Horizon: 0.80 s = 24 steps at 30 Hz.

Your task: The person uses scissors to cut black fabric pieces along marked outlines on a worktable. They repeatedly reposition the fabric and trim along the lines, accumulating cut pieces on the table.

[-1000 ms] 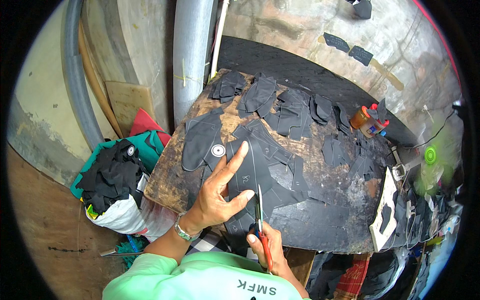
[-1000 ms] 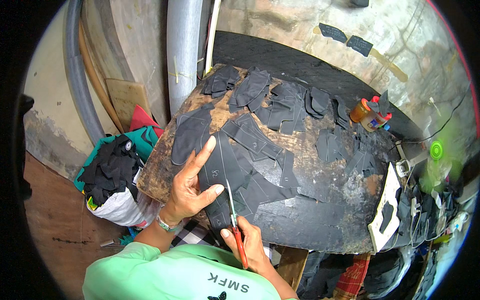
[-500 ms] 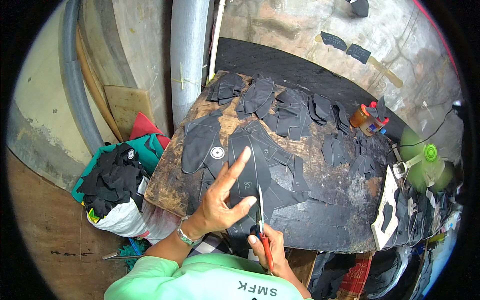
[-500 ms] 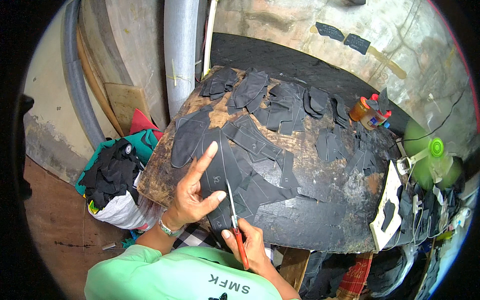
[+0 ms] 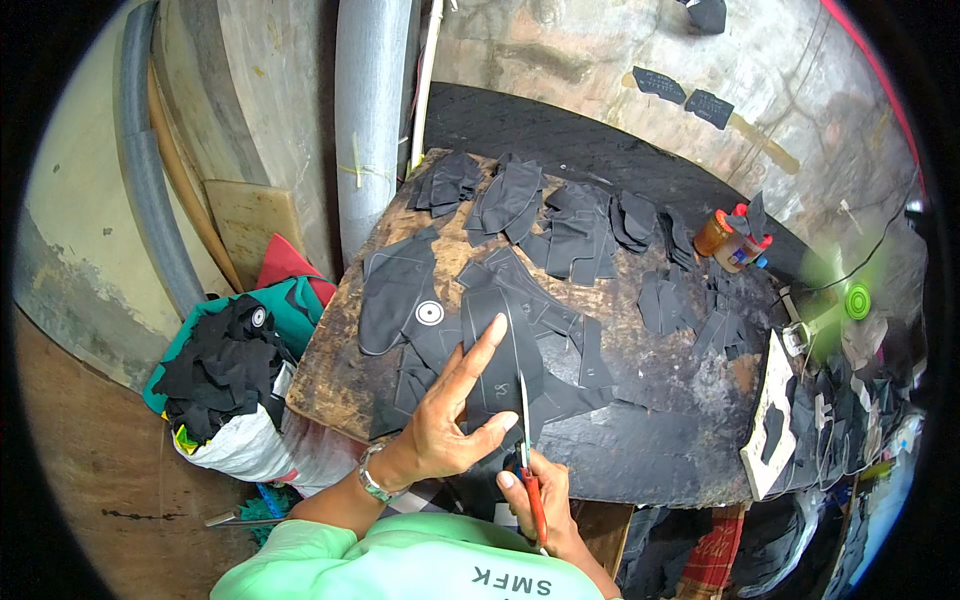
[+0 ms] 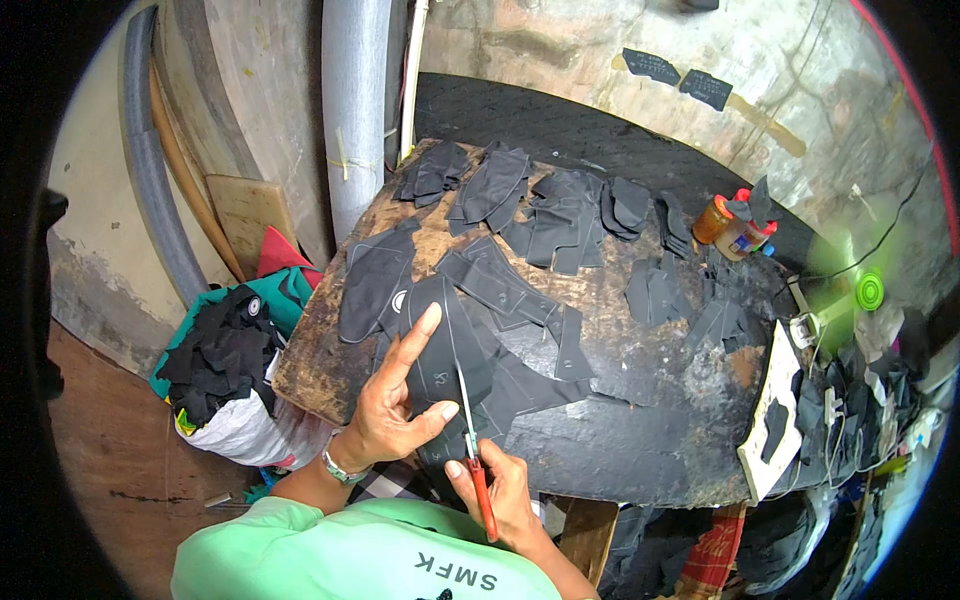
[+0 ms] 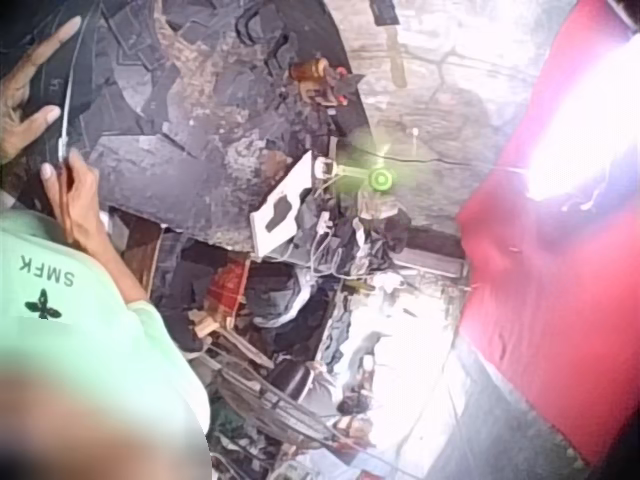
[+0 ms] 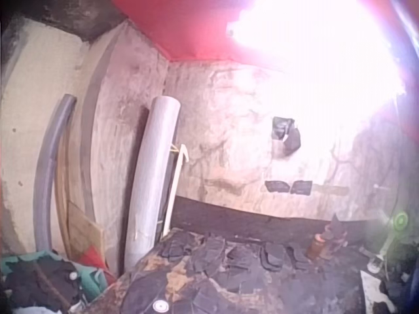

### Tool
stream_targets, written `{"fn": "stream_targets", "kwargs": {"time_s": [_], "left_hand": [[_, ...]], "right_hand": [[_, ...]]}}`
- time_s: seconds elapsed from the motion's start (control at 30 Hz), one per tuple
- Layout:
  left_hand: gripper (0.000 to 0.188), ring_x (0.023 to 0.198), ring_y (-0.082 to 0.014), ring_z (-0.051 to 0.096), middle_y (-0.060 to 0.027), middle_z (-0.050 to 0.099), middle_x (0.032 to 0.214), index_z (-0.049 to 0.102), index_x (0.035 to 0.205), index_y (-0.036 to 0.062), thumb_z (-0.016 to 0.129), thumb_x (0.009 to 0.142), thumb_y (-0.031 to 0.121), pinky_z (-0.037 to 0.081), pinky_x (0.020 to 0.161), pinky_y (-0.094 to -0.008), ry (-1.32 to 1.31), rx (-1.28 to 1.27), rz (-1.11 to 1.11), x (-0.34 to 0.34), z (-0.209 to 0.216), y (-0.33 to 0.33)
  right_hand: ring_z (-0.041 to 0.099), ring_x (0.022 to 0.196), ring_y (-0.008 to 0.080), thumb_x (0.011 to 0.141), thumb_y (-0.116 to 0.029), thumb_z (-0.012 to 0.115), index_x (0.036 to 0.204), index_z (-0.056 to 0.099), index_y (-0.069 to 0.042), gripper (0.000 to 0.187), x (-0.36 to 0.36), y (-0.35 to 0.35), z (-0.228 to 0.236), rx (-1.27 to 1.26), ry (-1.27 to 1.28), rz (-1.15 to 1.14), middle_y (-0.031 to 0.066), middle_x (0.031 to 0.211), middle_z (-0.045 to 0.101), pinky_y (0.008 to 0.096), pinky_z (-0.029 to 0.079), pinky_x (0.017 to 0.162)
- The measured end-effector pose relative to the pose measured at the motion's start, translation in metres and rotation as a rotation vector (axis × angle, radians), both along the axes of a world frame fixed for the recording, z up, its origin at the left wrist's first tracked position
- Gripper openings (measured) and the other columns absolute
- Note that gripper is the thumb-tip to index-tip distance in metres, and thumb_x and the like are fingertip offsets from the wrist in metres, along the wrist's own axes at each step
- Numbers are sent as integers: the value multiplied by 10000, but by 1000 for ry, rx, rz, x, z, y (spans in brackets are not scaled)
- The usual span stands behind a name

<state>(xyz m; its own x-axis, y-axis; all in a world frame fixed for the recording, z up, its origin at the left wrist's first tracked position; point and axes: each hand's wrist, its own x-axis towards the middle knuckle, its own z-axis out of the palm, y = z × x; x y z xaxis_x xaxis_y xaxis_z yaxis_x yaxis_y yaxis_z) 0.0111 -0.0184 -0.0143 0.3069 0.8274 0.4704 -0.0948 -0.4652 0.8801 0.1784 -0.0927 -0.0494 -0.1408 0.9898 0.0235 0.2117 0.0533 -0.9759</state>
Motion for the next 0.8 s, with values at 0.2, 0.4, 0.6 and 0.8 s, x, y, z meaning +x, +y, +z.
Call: {"fn": "stream_targets", "kwargs": {"time_s": [0.2, 0.4, 0.6, 0.8], "left_hand": [[703, 1194, -175, 439, -101, 382, 1309, 259, 1464, -34, 562, 831, -77, 368, 998, -270, -118, 1, 53, -1, 4, 5], [747, 1127, -132, 452, -88, 368, 1288, 221, 1485, -6, 561, 824, -80, 405, 908, -221, -64, 6, 31, -1, 6, 2], [791, 899, -82, 432, -71, 378, 1284, 213, 1494, 13, 590, 803, -66, 399, 723, -180, -69, -2, 25, 4, 1, 0], [814, 708, -41, 338, -46, 405, 1258, 216, 1497, 29, 596, 786, -79, 323, 576, -171, -9, 13, 40, 0, -3, 2]], "right_hand": [[369, 513, 78, 849, -195, 695, 660, 462, -28, 343, 0, -2, -1, -14, 20, -1, 33, 525, 422, 279, 333, 466], [335, 510, 133, 849, -208, 682, 689, 398, -33, 370, 3, 7, -1, 46, -42, 20, 66, 526, 378, 314, 333, 474], [334, 538, 147, 849, -230, 678, 704, 378, -30, 389, 5, 11, 4, 44, -61, 20, 86, 548, 379, 330, 342, 496], [321, 521, 118, 836, -205, 691, 655, 363, -36, 411, 6, 6, -3, 38, -22, 5, 70, 523, 376, 317, 314, 463]]}}
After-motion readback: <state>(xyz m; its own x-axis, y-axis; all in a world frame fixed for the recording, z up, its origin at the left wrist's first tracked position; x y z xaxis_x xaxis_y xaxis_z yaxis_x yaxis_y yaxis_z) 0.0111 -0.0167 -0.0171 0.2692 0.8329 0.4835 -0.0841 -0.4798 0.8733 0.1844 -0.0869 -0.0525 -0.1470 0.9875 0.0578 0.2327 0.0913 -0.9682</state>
